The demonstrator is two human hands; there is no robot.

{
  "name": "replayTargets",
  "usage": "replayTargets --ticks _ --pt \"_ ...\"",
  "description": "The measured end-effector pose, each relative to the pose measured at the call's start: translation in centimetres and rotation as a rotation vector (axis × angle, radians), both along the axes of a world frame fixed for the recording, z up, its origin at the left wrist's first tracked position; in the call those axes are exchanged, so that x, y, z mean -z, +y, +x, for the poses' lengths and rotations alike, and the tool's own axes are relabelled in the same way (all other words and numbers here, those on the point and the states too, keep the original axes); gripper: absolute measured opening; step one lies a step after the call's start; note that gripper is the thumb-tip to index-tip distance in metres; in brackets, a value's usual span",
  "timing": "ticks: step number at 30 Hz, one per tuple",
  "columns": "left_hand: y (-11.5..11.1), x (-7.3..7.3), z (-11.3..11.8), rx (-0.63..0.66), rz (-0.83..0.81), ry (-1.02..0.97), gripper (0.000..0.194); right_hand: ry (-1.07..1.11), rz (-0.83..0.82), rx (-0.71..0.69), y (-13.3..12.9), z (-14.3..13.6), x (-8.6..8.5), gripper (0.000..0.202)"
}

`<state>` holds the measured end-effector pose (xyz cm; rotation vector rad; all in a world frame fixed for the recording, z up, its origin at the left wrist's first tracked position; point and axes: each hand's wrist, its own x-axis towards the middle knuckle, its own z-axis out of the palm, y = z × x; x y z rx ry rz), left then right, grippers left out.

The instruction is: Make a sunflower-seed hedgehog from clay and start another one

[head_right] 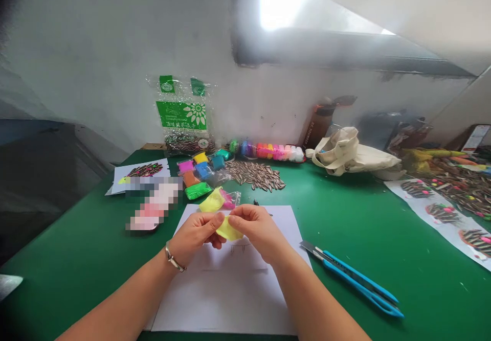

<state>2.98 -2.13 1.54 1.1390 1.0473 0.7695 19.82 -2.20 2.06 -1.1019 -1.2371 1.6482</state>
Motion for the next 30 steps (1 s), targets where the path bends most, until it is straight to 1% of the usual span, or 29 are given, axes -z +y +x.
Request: replayTargets --ticks 4,7,12,15,19,23,27,30 --pt "0.00 -0.04 0.23 -0.015 -0.012 0.024 0.057 -0.041 0.061 -0.014 -0.12 -0.36 -0.09 0.023" --pt "-0.01 0.01 0.32 -0.011 -0.031 0.022 0.059 -0.059 0.078 0.020 -0.14 -0.48 -0.01 0.021" --pt "0.09 0.14 0.22 -0.049 -0.062 0.022 0.055 -0.077 0.061 0.079 -0.06 -0.27 0.16 0.021" --pt "0.18 -0.02 0.12 -0.052 -0.038 0.011 0.048 -0.050 0.040 0.058 -0.08 -0.19 0.13 0.022" --pt "0.27 -0.35 0.01 -0.061 0.002 0.006 0.043 -0.018 -0.035 0.003 -0.08 -0.27 0.00 0.026" --pt "0.30 -0.40 -0.02 -0.060 0.007 0.002 0.043 0.022 -0.015 -0.013 -0.06 -0.38 0.15 0.027" --pt "0.20 -0.17 0.07 -0.033 -0.019 -0.028 0.048 -0.002 0.008 0.000 -0.09 -0.45 0.39 0.030" --pt "0.14 0.05 0.14 -0.036 -0.032 -0.033 0.051 -0.015 0.014 -0.006 -0.12 -0.57 0.36 0.029"
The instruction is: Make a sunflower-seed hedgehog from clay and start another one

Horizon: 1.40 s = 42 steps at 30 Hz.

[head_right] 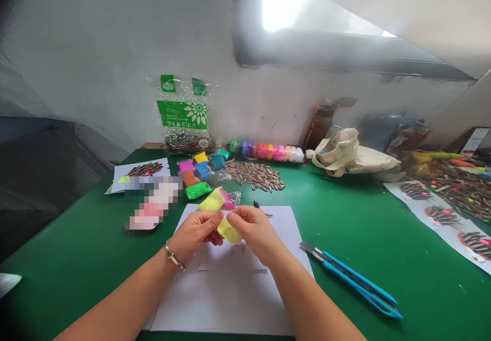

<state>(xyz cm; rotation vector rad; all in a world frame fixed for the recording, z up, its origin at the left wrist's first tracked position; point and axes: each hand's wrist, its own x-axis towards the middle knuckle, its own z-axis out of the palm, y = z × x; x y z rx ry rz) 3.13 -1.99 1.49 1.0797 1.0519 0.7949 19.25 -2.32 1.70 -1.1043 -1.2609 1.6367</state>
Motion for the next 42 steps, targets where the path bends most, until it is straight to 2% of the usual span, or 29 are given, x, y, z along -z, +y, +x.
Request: replayTargets --ticks 6,11,16,22,25,30,38,42 --pt "0.1 0.6 0.1 -0.052 -0.053 0.005 0.056 -0.166 0.127 0.041 -0.2 -0.5 0.5 0.018" --pt "0.0 0.6 0.1 -0.024 -0.046 0.037 0.055 -0.233 0.199 0.099 -0.2 -0.5 1.0 0.016" --pt "-0.1 0.0 0.0 0.035 -0.003 0.056 0.047 -0.188 0.146 0.128 -0.1 -0.4 0.4 0.019" --pt "0.1 0.0 -0.2 -0.006 -0.017 0.041 0.049 -0.072 -0.005 0.064 -0.1 -0.1 0.1 0.028" --pt "0.0 0.2 -0.2 0.017 -0.036 0.030 0.053 -0.092 0.028 0.079 -0.1 0.0 0.2 0.027" --pt "0.0 0.3 -0.1 0.081 -0.023 0.032 0.045 -0.142 0.104 0.118 0.1 0.0 0.2 0.023" --pt "-0.1 -0.2 -0.1 0.070 0.061 0.064 0.042 -0.132 0.093 0.119 0.2 0.0 0.2 0.024" --pt "-0.1 0.0 -0.2 0.086 0.024 0.052 0.046 -0.111 0.090 0.115 0.1 0.2 0.1 0.026"
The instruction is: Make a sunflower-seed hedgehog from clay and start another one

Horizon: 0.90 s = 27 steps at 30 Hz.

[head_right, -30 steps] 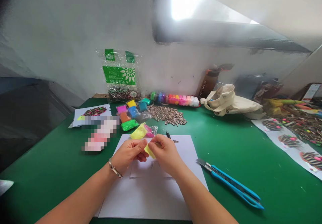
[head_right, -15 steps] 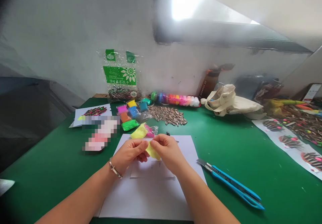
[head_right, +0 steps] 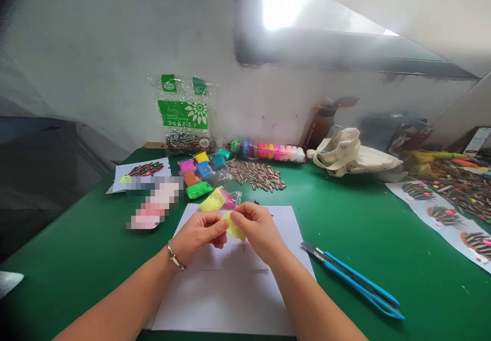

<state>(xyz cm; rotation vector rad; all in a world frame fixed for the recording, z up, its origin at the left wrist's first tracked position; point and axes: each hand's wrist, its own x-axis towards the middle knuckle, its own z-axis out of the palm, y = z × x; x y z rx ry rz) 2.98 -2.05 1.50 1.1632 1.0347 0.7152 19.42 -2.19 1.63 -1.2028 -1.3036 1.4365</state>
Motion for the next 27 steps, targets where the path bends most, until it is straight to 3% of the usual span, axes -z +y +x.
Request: replayTargets --ticks 4,8,15,23,27 --pt "0.1 0.3 0.0 0.008 -0.030 -0.009 0.052 0.024 -0.010 -0.013 -0.1 0.0 -0.2 0.026" --pt "0.1 0.1 0.0 -0.008 0.022 -0.023 0.043 0.062 -0.083 -0.035 -0.1 0.0 -0.2 0.030" --pt "0.5 -0.2 -0.5 -0.171 0.027 -0.079 0.038 0.273 -0.276 -0.170 0.1 0.7 -0.4 0.036" --pt "0.4 -0.3 -0.6 -0.065 0.007 -0.093 0.041 0.215 -0.144 -0.144 0.1 1.0 -0.7 0.026" --pt "0.5 -0.3 -0.6 -0.113 0.041 -0.093 0.038 0.196 -0.140 -0.122 0.1 1.0 -0.8 0.032"
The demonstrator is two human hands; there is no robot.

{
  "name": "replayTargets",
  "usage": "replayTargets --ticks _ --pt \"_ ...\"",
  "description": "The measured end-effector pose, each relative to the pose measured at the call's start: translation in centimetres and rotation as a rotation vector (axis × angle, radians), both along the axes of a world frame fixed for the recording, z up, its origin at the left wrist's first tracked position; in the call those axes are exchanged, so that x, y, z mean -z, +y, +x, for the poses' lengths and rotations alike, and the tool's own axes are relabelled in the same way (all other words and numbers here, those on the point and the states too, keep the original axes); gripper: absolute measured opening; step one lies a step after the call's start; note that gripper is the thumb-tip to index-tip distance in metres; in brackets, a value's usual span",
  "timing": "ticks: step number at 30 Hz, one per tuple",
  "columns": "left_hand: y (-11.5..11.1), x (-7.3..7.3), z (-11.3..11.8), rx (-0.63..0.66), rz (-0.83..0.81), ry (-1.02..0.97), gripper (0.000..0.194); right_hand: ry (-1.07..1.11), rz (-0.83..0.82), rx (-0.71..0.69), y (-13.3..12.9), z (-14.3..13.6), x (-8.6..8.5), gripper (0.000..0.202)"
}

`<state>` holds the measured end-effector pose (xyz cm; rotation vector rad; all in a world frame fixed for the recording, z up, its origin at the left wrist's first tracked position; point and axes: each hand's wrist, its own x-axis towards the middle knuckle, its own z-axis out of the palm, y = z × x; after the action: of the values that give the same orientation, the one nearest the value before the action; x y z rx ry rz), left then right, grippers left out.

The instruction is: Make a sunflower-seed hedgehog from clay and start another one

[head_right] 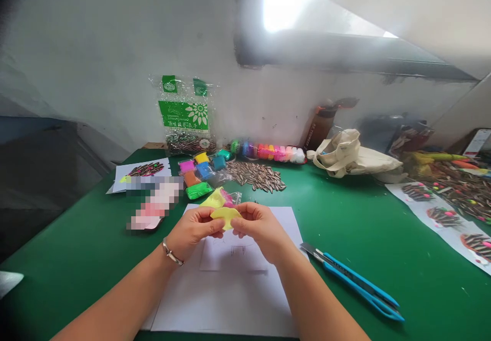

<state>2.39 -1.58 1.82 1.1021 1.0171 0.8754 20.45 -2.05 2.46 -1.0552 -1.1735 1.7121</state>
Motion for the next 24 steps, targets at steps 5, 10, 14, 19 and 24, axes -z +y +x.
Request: replayTargets --ticks 5,10,14,19,24 --pt "0.20 -0.06 -0.25 0.004 -0.023 0.000 0.041 -0.001 -0.003 0.063 0.29 0.34 0.15 0.026" --pt "-0.01 -0.09 -0.14 0.059 0.040 0.074 0.043 -0.128 0.096 0.059 0.17 0.30 0.27 0.020" --pt "-0.08 0.08 0.06 0.068 0.072 0.145 0.033 -0.173 0.133 0.042 -0.05 0.06 0.15 0.024" --pt "0.03 0.16 -0.09 -0.020 -0.005 0.069 0.033 -0.157 0.099 0.155 0.17 0.00 0.30 0.034" --pt "-0.12 0.13 -0.12 -0.014 -0.058 -0.003 0.037 -0.084 0.039 0.070 0.07 -0.29 0.43 0.030"
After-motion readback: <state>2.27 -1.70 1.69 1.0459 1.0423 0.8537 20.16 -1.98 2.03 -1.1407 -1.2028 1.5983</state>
